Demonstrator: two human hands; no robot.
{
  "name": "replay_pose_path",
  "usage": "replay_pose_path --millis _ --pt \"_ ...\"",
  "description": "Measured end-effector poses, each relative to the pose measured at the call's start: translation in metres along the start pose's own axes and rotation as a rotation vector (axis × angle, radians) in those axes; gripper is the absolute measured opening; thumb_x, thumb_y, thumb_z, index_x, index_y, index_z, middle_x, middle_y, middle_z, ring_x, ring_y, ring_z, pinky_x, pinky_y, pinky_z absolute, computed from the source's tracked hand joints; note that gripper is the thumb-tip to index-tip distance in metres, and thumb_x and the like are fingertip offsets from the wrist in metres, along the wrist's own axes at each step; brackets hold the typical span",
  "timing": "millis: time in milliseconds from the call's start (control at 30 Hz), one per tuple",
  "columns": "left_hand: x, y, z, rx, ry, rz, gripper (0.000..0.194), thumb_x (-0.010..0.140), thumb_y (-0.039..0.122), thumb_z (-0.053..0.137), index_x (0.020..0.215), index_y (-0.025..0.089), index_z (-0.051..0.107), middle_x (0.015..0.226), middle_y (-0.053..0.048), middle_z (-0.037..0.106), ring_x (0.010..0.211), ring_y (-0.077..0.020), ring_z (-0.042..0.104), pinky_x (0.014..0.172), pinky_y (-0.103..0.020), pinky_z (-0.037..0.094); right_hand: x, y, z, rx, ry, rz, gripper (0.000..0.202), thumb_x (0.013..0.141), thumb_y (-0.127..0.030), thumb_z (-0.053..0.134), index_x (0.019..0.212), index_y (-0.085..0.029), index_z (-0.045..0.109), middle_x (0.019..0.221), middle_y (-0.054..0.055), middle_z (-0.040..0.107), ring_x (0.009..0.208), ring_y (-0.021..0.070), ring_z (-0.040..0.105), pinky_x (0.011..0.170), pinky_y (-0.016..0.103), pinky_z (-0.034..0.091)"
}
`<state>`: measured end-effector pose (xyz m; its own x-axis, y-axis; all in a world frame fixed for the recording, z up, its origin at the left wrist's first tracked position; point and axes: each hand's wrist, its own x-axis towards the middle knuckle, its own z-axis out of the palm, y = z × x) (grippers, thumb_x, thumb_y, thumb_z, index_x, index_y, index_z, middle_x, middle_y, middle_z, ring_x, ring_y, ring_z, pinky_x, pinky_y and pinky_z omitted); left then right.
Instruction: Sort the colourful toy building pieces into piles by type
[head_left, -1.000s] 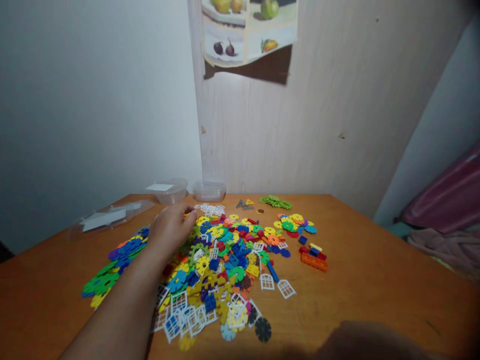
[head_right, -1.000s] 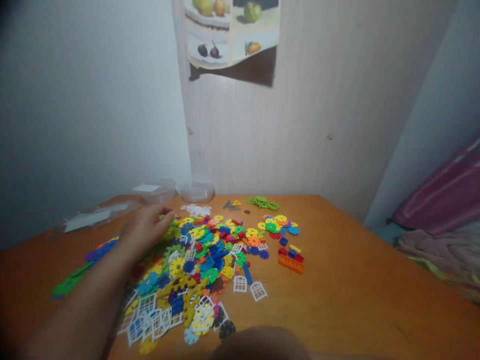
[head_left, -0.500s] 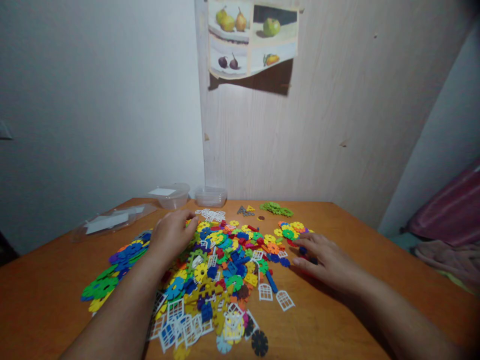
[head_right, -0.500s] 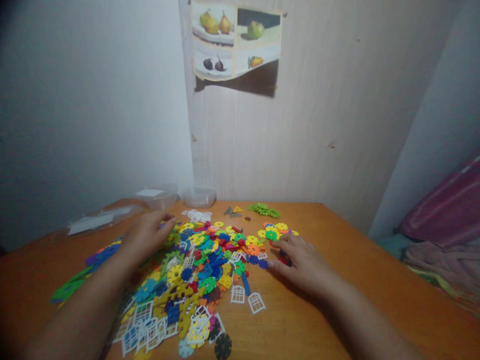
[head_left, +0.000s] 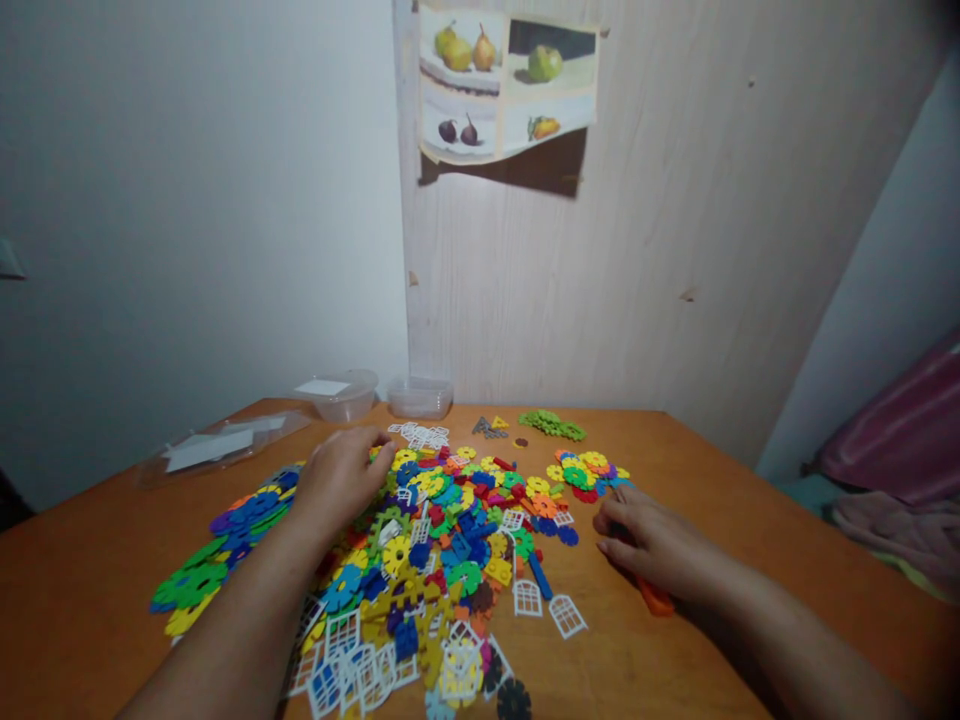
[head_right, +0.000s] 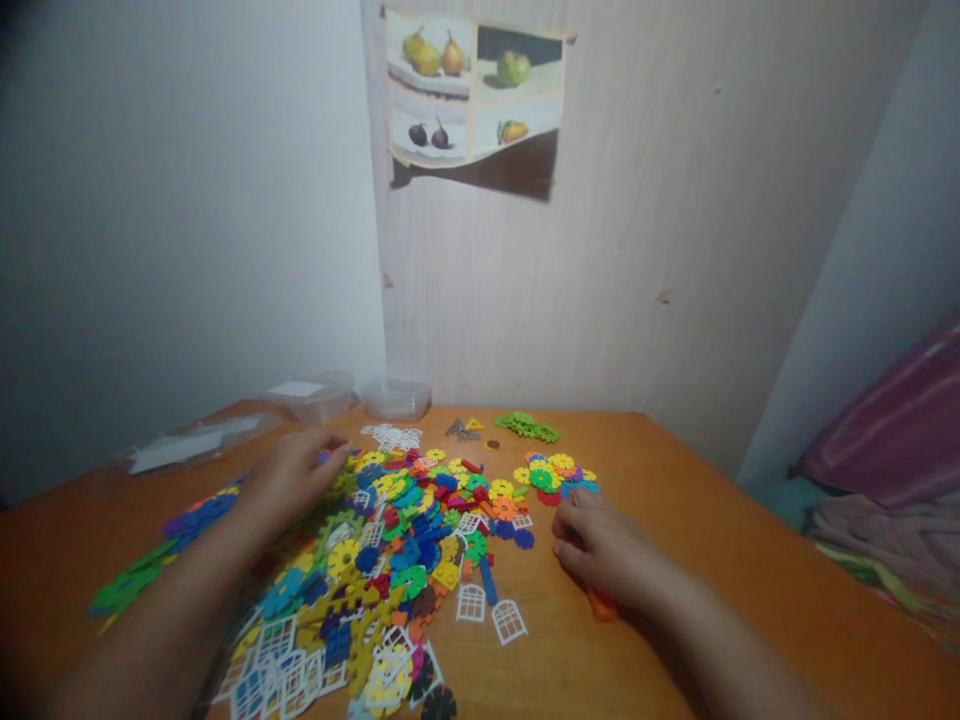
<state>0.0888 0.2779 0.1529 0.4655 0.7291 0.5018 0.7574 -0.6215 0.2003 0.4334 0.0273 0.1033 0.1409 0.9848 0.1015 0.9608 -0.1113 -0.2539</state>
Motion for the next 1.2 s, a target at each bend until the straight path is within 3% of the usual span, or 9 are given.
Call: replay_pose_path --millis 300,633,800,967,1067,1200 --pt "-0.001 0.003 0.001 0.019 -0.001 0.019 0.038 0.095 0.045 0.044 0.101 0.021 0.072 0.103 -0.009 0.075 0.098 -0.0283 0.066 0.078 -0.035 0.046 0.015 -0.007 0.001 -0.021 0.177 -0.021 0.024 0.097 -0.035 0.05 0.102 -0.022 0.069 0.104 0.009 0.067 0.099 0.0242 0.058 0.086 0.035 0.043" --pt "-0.001 0.005 0.001 -0.004 0.009 0.039 0.037 0.095 0.046 0.045 0.098 0.022 0.073 0.101 -0.008 0.075 0.095 -0.0272 0.066 0.079 -0.033 0.046 0.048 -0.039 0.006 -0.194 0.114 0.018 0.021 0.092 -0.032 0.056 0.093 -0.021 0.073 0.096 0.01 0.07 0.097 0.0258 0.059 0.081 0.035 0.039" --pt "-0.001 0.004 0.0 -0.003 0.004 0.017 0.04 0.095 0.047 0.043 0.1 0.021 0.073 0.101 -0.009 0.074 0.095 -0.0279 0.066 0.08 -0.035 0.046 0.041 -0.01 0.003 0.107 0.127 0.099 0.019 0.088 -0.032 0.057 0.082 -0.019 0.069 0.085 0.006 0.07 0.079 0.0191 0.06 0.069 0.029 0.04" --pt "0.001 0.002 0.001 -0.024 0.006 0.024 0.041 0.094 0.049 0.043 0.101 0.022 0.073 0.102 -0.008 0.074 0.098 -0.0286 0.065 0.079 -0.036 0.046 0.021 0.027 0.003 0.55 0.065 0.357 0.018 0.082 -0.035 0.06 0.075 -0.018 0.061 0.059 0.0 0.058 0.05 0.0119 0.046 0.047 0.024 0.03" --pt "0.002 0.001 0.002 -0.037 0.002 0.027 0.042 0.093 0.051 0.043 0.1 0.022 0.073 0.101 -0.008 0.074 0.098 -0.029 0.065 0.078 -0.036 0.045 0.014 0.036 0.001 0.656 0.097 0.489 0.016 0.076 -0.033 0.062 0.072 -0.019 0.058 0.054 -0.003 0.052 0.045 0.0094 0.04 0.043 0.022 0.027" --pt "0.003 -0.001 0.002 -0.057 -0.011 0.025 0.044 0.094 0.052 0.043 0.102 0.021 0.073 0.103 -0.008 0.074 0.098 -0.0287 0.065 0.078 -0.036 0.045 0.01 0.039 -0.006 0.69 0.115 0.516 0.013 0.069 -0.029 0.064 0.066 -0.018 0.057 0.052 -0.001 0.051 0.046 0.0094 0.041 0.042 0.022 0.028"
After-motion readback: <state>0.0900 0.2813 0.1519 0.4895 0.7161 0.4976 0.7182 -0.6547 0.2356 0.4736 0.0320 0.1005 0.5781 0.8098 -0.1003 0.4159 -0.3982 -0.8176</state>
